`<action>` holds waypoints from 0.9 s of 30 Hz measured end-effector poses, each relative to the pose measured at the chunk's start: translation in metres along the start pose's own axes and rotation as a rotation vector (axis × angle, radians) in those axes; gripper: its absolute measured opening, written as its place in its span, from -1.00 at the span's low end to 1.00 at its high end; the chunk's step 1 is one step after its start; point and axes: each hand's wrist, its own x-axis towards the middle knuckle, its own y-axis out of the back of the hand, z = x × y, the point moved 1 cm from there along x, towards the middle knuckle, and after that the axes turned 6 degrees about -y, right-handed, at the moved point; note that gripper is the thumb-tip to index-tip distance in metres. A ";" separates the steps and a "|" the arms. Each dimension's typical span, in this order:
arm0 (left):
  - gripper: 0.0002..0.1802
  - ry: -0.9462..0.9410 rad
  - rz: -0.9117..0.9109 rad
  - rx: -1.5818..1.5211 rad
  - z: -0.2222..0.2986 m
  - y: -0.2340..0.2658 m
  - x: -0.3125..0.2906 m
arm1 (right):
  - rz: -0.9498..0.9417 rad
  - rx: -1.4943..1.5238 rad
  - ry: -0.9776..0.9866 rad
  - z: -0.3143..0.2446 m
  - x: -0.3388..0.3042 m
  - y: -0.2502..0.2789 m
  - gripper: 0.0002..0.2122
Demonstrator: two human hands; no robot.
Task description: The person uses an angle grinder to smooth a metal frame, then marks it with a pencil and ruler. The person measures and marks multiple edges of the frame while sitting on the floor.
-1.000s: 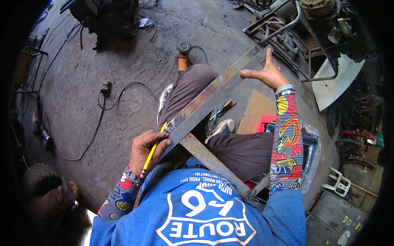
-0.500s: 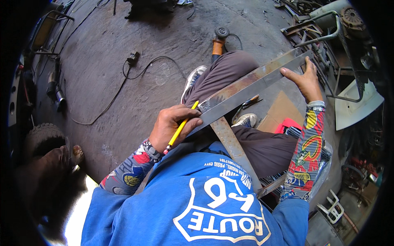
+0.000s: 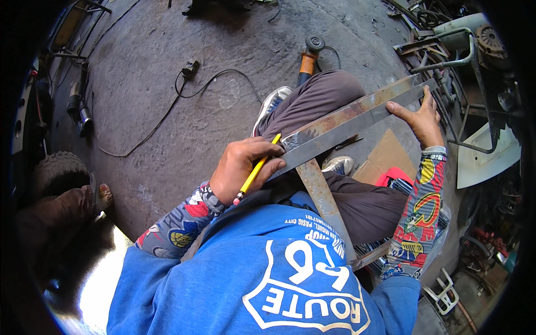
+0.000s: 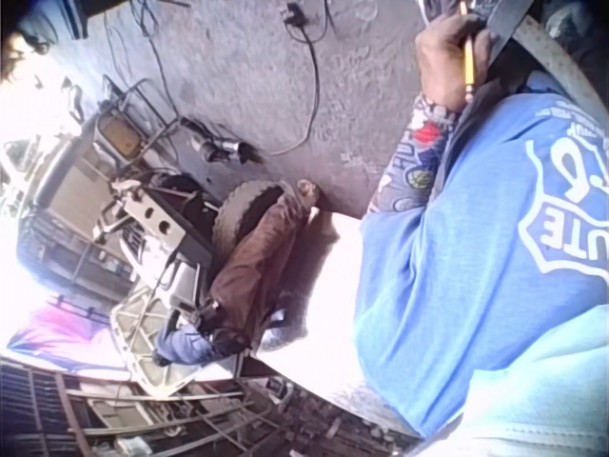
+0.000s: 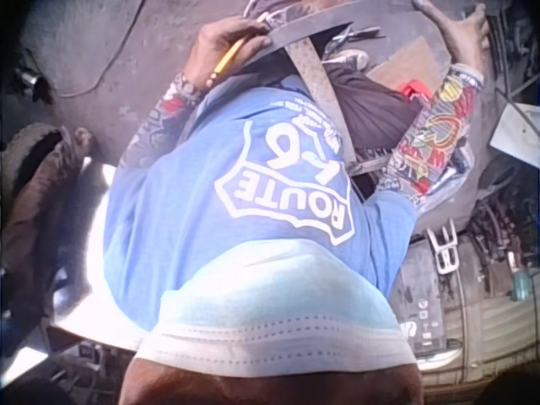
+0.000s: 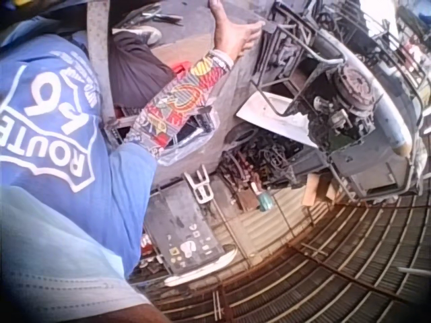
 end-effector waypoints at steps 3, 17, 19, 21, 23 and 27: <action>-0.76 0.017 0.060 -0.010 0.007 0.015 0.005 | 0.006 -0.013 -0.006 0.000 0.001 -0.001 0.38; -0.53 -0.054 0.054 0.309 0.027 0.006 0.013 | 0.025 -0.013 -0.026 0.008 0.003 -0.006 0.38; -0.44 -0.043 0.040 0.388 0.030 0.002 0.007 | 0.021 -0.002 -0.029 0.008 0.004 -0.006 0.38; -0.39 -0.021 0.026 0.441 0.031 0.000 0.003 | 0.014 -0.010 -0.037 0.007 0.004 -0.006 0.39; -0.43 -0.045 0.020 0.474 0.031 -0.002 0.001 | 0.012 -0.014 -0.040 0.006 0.004 -0.006 0.39; -0.53 -0.031 0.035 0.404 0.032 -0.009 -0.001 | 0.011 -0.009 -0.038 0.006 0.003 -0.006 0.39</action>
